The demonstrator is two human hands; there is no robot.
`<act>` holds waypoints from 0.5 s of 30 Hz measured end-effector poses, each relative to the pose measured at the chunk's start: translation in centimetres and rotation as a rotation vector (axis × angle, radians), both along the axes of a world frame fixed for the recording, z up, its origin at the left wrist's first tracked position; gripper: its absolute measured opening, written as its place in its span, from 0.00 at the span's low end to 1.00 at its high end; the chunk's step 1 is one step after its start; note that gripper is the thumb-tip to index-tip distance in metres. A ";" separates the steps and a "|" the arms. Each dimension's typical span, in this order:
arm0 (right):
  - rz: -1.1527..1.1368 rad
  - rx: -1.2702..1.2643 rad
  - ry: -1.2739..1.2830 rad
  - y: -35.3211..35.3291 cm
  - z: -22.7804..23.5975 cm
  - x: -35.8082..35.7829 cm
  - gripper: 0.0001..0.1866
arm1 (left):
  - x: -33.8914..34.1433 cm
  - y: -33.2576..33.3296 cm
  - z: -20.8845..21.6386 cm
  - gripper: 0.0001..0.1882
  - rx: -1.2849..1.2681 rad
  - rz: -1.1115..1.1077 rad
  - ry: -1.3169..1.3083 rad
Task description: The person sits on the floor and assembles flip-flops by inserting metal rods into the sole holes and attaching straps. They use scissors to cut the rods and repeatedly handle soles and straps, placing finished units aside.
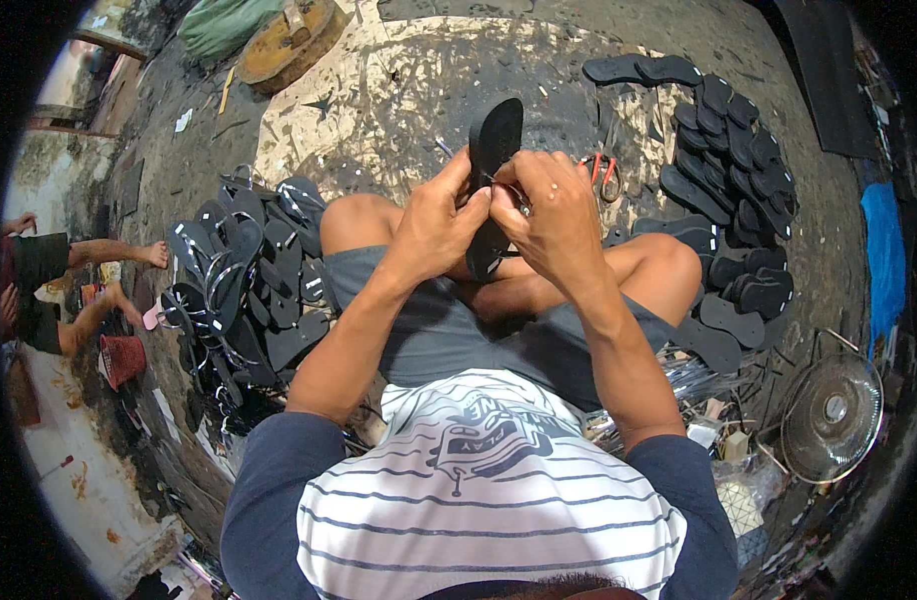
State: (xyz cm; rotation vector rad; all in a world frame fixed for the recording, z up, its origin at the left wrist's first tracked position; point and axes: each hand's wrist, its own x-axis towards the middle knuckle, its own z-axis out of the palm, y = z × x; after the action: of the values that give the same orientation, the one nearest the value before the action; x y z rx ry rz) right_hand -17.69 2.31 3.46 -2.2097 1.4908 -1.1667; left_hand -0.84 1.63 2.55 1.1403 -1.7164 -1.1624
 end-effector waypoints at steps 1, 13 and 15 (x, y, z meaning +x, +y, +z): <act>0.005 -0.010 -0.014 -0.1 0.0 0.0 0.06 | -0.2 0.1 0.5 0.20 -0.074 0.007 -0.066; -0.014 0.149 -0.182 -0.7 -2.2 1.0 0.09 | 0.5 0.4 -0.9 0.21 -0.041 0.081 0.011; 0.166 0.118 -0.403 -0.7 -2.5 -0.3 0.12 | 2.7 0.6 1.3 0.19 -0.115 0.179 -0.531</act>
State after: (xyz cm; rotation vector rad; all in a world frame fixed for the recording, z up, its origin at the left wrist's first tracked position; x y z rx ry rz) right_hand -18.01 1.62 0.95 -1.8416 1.1573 -1.3317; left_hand 1.82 2.20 3.88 1.5909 -1.9849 -0.6749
